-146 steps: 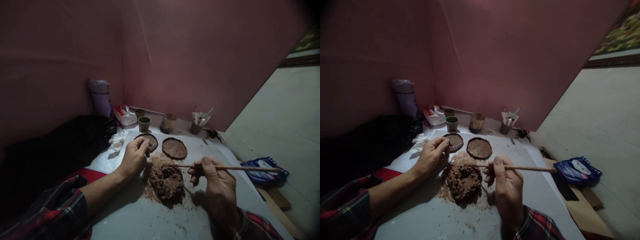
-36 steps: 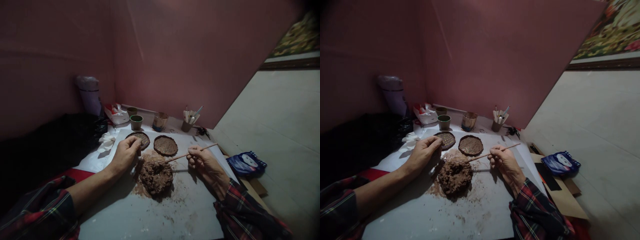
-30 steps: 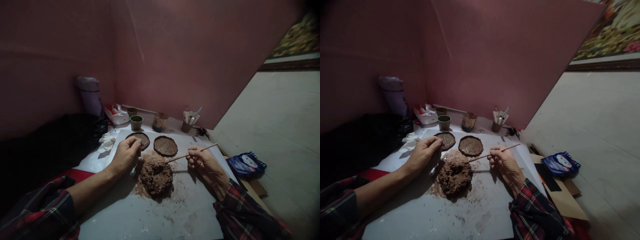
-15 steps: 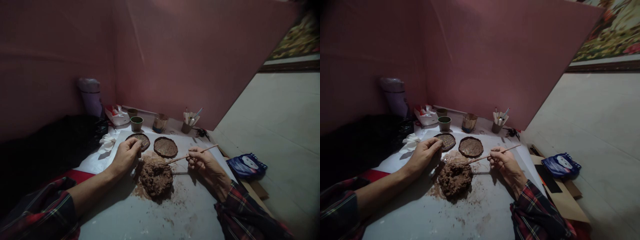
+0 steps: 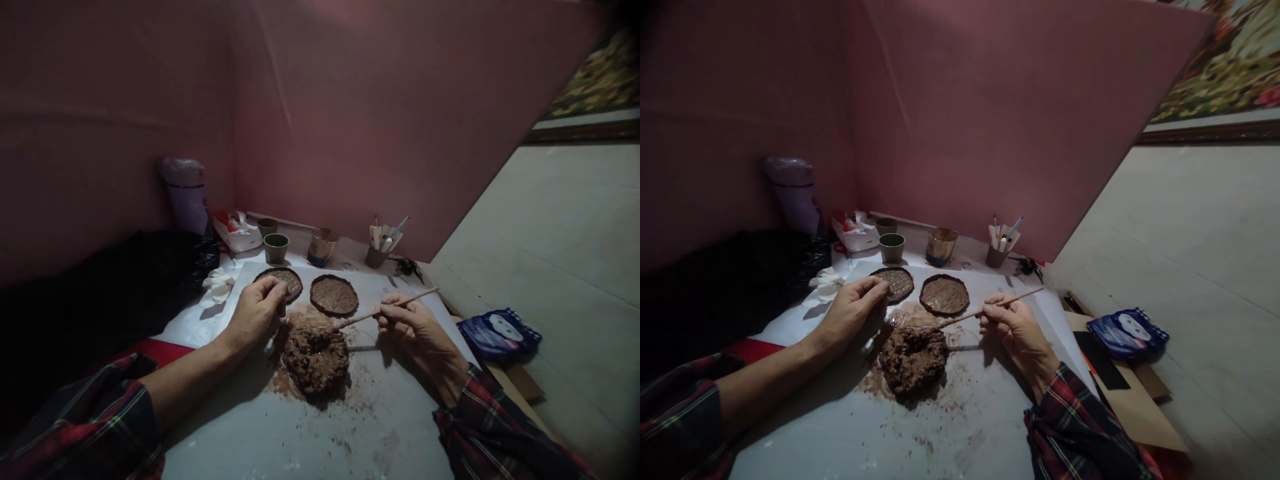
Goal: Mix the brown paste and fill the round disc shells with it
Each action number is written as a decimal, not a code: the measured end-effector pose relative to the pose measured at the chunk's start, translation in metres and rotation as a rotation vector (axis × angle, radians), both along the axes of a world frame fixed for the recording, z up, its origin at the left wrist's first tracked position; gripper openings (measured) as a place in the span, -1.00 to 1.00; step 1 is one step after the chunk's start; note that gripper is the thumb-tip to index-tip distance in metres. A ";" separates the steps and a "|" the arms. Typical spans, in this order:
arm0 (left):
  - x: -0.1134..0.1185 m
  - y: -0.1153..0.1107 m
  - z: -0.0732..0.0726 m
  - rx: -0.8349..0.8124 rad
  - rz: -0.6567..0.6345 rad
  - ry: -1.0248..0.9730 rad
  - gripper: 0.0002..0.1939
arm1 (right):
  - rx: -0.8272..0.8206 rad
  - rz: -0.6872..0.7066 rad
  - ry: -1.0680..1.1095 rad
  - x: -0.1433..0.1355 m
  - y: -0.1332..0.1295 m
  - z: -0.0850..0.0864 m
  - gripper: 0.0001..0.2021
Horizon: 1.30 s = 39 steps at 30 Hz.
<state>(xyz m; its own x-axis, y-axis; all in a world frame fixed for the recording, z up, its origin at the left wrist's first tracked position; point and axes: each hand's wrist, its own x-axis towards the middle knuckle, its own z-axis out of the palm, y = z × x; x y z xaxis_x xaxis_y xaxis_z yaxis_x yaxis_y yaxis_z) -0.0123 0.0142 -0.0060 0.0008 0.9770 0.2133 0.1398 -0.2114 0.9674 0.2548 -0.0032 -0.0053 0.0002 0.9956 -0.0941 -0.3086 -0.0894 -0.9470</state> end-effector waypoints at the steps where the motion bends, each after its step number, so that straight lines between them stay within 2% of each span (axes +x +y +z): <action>1: 0.000 0.000 0.000 -0.002 -0.003 0.000 -0.71 | 0.004 0.005 -0.001 0.000 0.000 0.000 -0.74; 8: 0.000 0.001 -0.003 -0.012 -0.007 0.006 -0.70 | 0.038 0.063 -0.016 0.002 0.000 -0.001 -0.79; 16: 0.000 0.001 -0.003 -0.025 -0.011 0.000 -0.71 | 0.077 0.039 -0.013 0.003 0.002 -0.004 -0.83; 24: 0.001 0.002 -0.006 -0.020 -0.004 -0.001 -0.70 | 0.005 0.126 0.025 -0.005 -0.003 -0.001 -0.82; 29: 0.000 0.001 -0.007 -0.010 -0.010 -0.004 -0.69 | 0.003 0.102 -0.023 -0.005 -0.002 -0.006 -0.77; 39: 0.000 0.001 -0.006 -0.011 -0.001 0.010 -0.71 | 0.002 0.077 -0.036 -0.003 0.000 -0.006 -0.81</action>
<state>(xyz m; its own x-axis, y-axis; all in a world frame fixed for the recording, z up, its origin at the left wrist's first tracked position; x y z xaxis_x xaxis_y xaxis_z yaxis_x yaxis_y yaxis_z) -0.0122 0.0157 -0.0118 0.0038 0.9793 0.2022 0.1489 -0.2005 0.9683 0.2515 -0.0028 -0.0113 -0.0727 0.9930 -0.0935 -0.2669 -0.1097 -0.9575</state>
